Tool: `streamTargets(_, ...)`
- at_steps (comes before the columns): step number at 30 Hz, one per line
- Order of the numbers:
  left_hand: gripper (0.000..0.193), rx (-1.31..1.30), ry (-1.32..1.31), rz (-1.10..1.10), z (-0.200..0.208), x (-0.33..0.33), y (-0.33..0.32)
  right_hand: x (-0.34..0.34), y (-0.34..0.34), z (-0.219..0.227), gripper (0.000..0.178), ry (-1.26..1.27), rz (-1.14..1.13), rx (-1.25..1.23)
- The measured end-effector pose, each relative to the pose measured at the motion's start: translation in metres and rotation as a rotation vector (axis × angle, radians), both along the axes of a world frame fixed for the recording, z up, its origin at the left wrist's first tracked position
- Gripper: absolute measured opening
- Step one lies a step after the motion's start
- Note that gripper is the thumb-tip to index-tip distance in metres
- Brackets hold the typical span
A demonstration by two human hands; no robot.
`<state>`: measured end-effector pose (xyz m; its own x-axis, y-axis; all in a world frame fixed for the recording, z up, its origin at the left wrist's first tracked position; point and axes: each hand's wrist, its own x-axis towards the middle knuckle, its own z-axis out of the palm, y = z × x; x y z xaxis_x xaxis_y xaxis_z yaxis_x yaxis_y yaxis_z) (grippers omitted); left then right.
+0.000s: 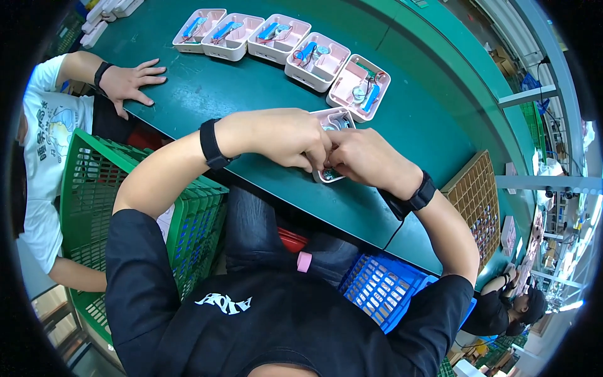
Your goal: The person picks up a speaker and places it into a pink plastic housing, pressing the wires into place. They then pick up a white plastic cover from a blue crate, snap it onto the housing, and place the assembled unit into a green crate.
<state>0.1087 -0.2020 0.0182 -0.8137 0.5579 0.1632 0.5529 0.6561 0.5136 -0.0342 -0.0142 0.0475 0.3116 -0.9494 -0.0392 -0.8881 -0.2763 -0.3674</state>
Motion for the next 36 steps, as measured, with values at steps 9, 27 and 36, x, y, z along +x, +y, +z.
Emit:
streamTargets(9, 0.018, 0.152, -0.221, -0.046, 0.007, -0.006, -0.012, 0.029, 0.004, -0.003, 0.023, 0.252, -0.101, 0.003)
streamTargets(27, 0.036, 0.406, -0.208, 0.107, -0.017, -0.014, 0.014, 0.052, 0.116, 0.02, 0.028, 0.084, -0.509, -0.12)
streamTargets(36, 0.065, 0.073, 0.229, 0.327, -0.042, -0.037, -0.007, -0.065, 0.121, -0.021, 0.025, 0.316, -0.817, -0.448)
